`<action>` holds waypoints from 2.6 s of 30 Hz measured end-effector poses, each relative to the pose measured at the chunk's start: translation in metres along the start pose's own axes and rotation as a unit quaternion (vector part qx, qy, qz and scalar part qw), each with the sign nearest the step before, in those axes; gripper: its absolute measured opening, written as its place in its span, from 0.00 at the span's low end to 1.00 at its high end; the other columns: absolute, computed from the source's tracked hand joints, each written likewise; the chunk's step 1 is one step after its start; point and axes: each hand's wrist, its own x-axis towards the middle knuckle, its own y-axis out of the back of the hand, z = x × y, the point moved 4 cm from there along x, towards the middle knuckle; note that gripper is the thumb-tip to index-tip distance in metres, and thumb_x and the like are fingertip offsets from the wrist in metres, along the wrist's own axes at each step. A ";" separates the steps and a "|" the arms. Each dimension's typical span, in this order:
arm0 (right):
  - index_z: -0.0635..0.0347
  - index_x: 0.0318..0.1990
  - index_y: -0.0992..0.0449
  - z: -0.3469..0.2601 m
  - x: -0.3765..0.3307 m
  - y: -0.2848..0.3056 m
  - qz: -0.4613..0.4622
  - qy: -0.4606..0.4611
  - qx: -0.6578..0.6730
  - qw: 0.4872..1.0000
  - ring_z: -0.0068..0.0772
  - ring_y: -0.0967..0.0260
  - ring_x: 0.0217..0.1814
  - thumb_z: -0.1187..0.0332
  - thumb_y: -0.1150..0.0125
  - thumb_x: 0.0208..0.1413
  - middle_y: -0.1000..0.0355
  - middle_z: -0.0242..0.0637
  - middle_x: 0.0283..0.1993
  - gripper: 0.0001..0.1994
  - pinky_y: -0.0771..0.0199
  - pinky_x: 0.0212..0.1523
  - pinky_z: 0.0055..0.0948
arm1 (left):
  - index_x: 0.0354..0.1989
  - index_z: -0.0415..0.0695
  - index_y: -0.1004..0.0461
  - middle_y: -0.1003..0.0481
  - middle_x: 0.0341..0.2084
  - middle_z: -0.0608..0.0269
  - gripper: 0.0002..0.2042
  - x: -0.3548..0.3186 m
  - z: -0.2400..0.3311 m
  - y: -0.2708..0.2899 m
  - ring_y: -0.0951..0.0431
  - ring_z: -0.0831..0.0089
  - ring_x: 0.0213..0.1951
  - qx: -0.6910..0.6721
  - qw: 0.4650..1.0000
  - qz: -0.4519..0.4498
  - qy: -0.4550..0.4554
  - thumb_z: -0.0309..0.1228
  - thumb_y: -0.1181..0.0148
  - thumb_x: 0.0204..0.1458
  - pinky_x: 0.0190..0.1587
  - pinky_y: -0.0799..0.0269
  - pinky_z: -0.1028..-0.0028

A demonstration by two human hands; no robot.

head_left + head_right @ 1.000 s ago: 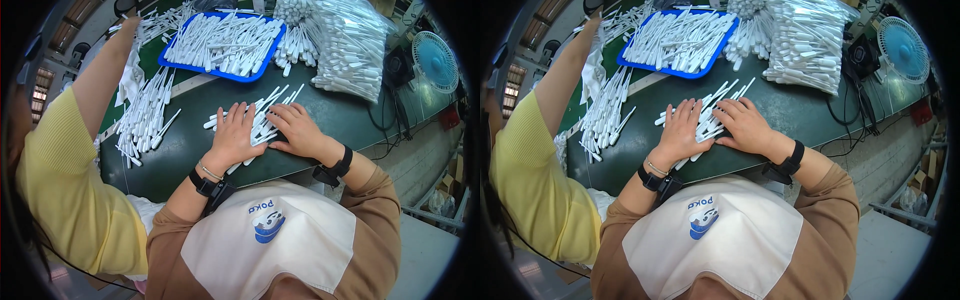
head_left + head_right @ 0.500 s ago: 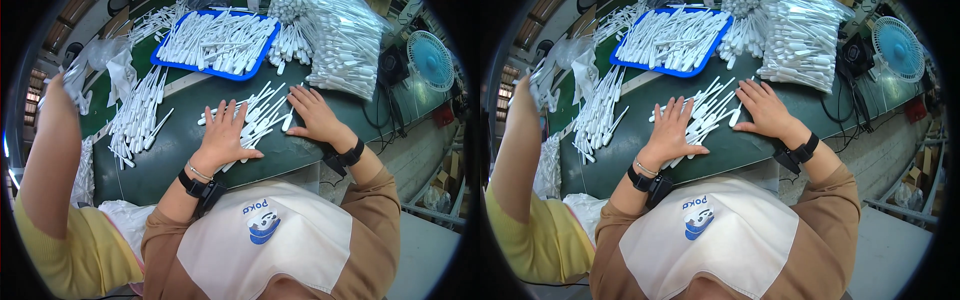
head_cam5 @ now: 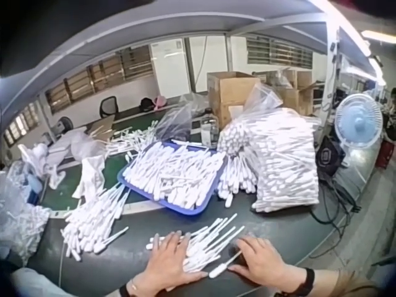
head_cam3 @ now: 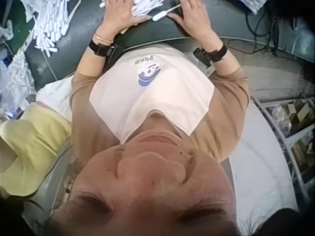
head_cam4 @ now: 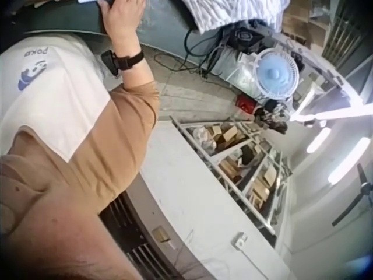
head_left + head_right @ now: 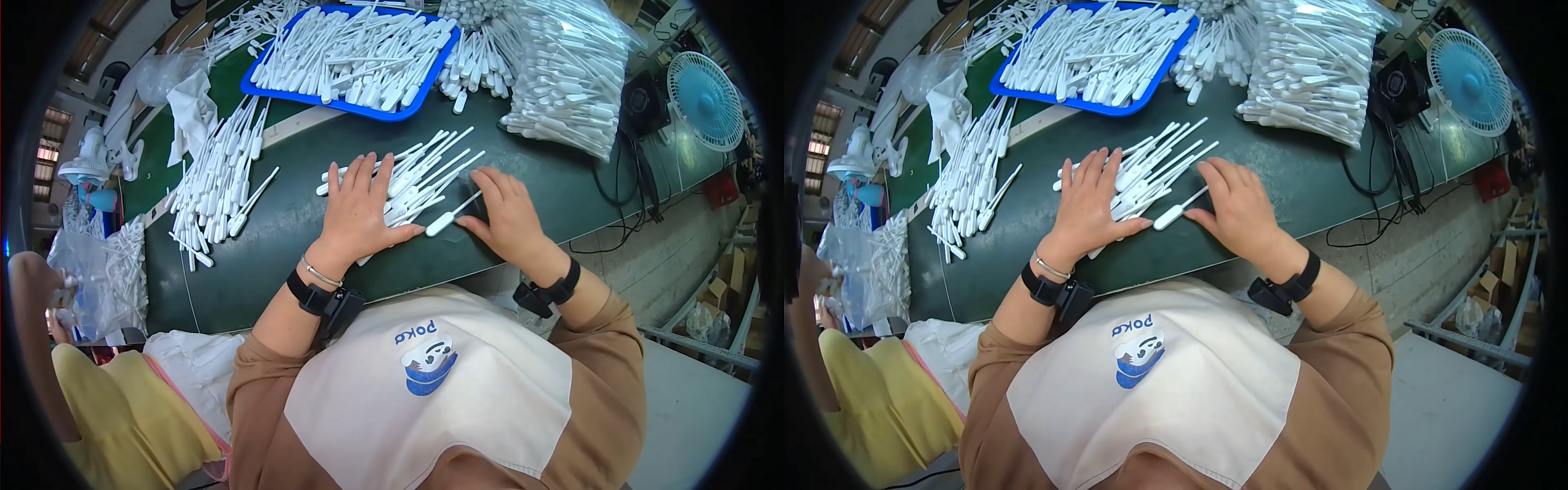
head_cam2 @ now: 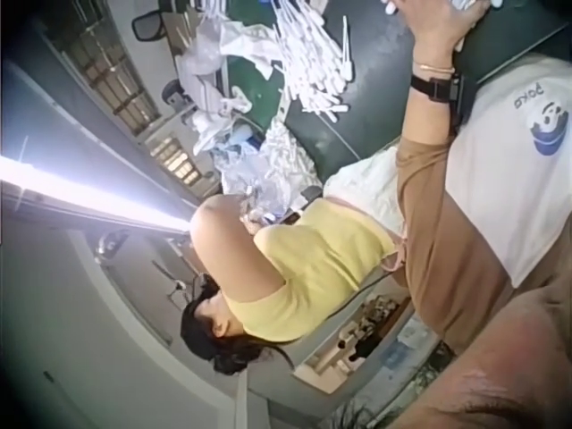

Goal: The person wipes the table with a cloth, then sorts white plastic components by hand, arranging them into a row. They gather the components into a bundle, place them into a plastic bag, and set the bag aside on the table.

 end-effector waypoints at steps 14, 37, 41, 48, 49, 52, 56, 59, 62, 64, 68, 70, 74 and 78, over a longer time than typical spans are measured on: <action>0.63 0.57 0.33 -0.002 0.035 0.012 0.008 0.052 0.056 0.997 0.52 0.34 0.56 0.62 0.27 0.43 0.34 0.49 0.56 0.33 0.33 0.56 0.42 | 0.67 0.40 0.44 0.41 0.63 0.39 0.55 -0.003 0.004 0.005 0.46 0.43 0.66 0.022 1.000 -0.016 -0.006 0.66 0.35 0.35 0.65 0.61 0.38; 0.67 0.68 0.47 0.025 0.057 -0.027 -0.061 -0.108 0.283 0.951 0.50 0.47 0.72 0.58 0.48 0.63 0.44 0.55 0.69 0.32 0.49 0.70 0.39 | 0.68 0.39 0.47 0.42 0.63 0.40 0.55 -0.005 0.005 -0.002 0.46 0.43 0.66 0.002 1.000 0.004 0.006 0.63 0.35 0.36 0.65 0.63 0.37; 0.67 0.69 0.48 0.025 0.058 -0.032 -0.051 -0.104 0.232 0.966 0.47 0.46 0.72 0.59 0.49 0.64 0.44 0.53 0.69 0.31 0.47 0.69 0.36 | 0.68 0.40 0.46 0.40 0.62 0.40 0.54 -0.006 0.007 -0.001 0.45 0.44 0.66 0.006 1.000 0.011 0.001 0.63 0.34 0.36 0.65 0.61 0.37; 0.66 0.70 0.50 0.008 0.059 -0.048 -0.073 -0.116 0.390 0.911 0.41 0.46 0.72 0.61 0.54 0.67 0.44 0.49 0.70 0.29 0.47 0.69 0.34 | 0.69 0.42 0.47 0.40 0.62 0.41 0.53 -0.002 0.010 0.004 0.44 0.44 0.66 0.002 1.000 -0.004 0.005 0.62 0.34 0.36 0.66 0.61 0.39; 0.66 0.70 0.50 0.009 0.059 -0.048 -0.074 -0.114 0.390 0.911 0.41 0.46 0.72 0.61 0.54 0.67 0.44 0.49 0.70 0.29 0.47 0.69 0.34 | 0.69 0.42 0.47 0.39 0.62 0.41 0.53 -0.001 0.010 0.005 0.44 0.45 0.65 0.004 1.000 -0.004 0.007 0.61 0.33 0.36 0.65 0.60 0.39; 0.65 0.71 0.52 0.011 0.058 -0.049 -0.069 -0.118 0.446 0.885 0.40 0.47 0.73 0.62 0.55 0.68 0.45 0.48 0.71 0.29 0.48 0.69 0.34 | 0.68 0.40 0.46 0.38 0.61 0.42 0.54 0.000 0.012 0.005 0.43 0.45 0.65 0.009 1.000 -0.002 0.009 0.61 0.33 0.35 0.65 0.59 0.38; 0.65 0.70 0.49 0.000 0.055 -0.051 -0.038 -0.110 0.447 0.887 0.38 0.44 0.71 0.63 0.55 0.68 0.42 0.47 0.69 0.27 0.46 0.68 0.32 | 0.66 0.36 0.46 0.38 0.61 0.42 0.53 0.004 0.013 0.002 0.42 0.46 0.65 0.006 1.000 -0.010 0.019 0.59 0.32 0.35 0.65 0.58 0.39; 0.64 0.68 0.46 0.006 0.055 -0.034 -0.009 -0.141 0.453 0.880 0.36 0.41 0.67 0.65 0.53 0.67 0.39 0.46 0.66 0.25 0.42 0.65 0.30 | 0.63 0.33 0.41 0.35 0.57 0.45 0.49 0.002 0.009 0.001 0.38 0.50 0.61 0.006 1.000 0.026 0.016 0.54 0.32 0.33 0.63 0.55 0.38; 0.64 0.66 0.43 0.010 0.042 -0.019 0.007 -0.158 0.431 0.888 0.34 0.38 0.64 0.68 0.49 0.65 0.36 0.44 0.63 0.24 0.39 0.62 0.29 | 0.59 0.33 0.36 0.33 0.53 0.47 0.45 0.003 0.008 0.004 0.36 0.51 0.57 0.007 1.000 0.023 0.005 0.50 0.32 0.32 0.62 0.50 0.42; 0.63 0.63 0.39 0.006 0.028 -0.011 0.010 -0.159 0.381 0.911 0.31 0.35 0.60 0.70 0.45 0.61 0.33 0.42 0.60 0.23 0.36 0.57 0.27 | 0.57 0.34 0.34 0.32 0.50 0.47 0.42 0.004 0.010 0.006 0.34 0.52 0.55 0.006 1.000 0.021 -0.002 0.48 0.33 0.32 0.61 0.48 0.44; 0.63 0.60 0.36 -0.007 0.014 -0.001 0.013 -0.123 0.299 0.946 0.31 0.33 0.56 0.73 0.40 0.56 0.31 0.41 0.57 0.23 0.33 0.53 0.27 | 0.53 0.34 0.31 0.30 0.45 0.49 0.35 0.004 0.015 0.011 0.32 0.54 0.51 -0.017 0.999 0.025 -0.021 0.41 0.34 0.34 0.57 0.40 0.53; 0.63 0.59 0.35 -0.011 0.009 -0.001 0.020 -0.121 0.296 0.947 0.31 0.32 0.55 0.73 0.40 0.56 0.30 0.41 0.56 0.23 0.33 0.53 0.27 | 0.50 0.34 0.30 0.29 0.41 0.50 0.32 0.005 0.015 0.009 0.31 0.55 0.46 -0.014 1.000 0.014 -0.005 0.38 0.35 0.34 0.52 0.36 0.56; 0.63 0.56 0.32 -0.015 0.004 -0.005 0.039 -0.111 0.291 0.950 0.32 0.31 0.52 0.74 0.39 0.54 0.29 0.41 0.54 0.21 0.32 0.51 0.27 | 0.41 0.36 0.28 0.29 0.32 0.52 0.23 0.007 0.013 0.005 0.30 0.56 0.39 -0.010 0.998 0.061 -0.017 0.32 0.38 0.32 0.43 0.33 0.60; 0.63 0.55 0.31 -0.015 0.002 -0.006 0.056 -0.102 0.289 0.950 0.33 0.30 0.50 0.75 0.38 0.53 0.29 0.41 0.53 0.21 0.31 0.49 0.27 | 0.34 0.38 0.29 0.29 0.28 0.52 0.17 0.011 0.010 0.001 0.30 0.54 0.35 -0.030 0.998 0.061 -0.005 0.28 0.41 0.31 0.38 0.32 0.60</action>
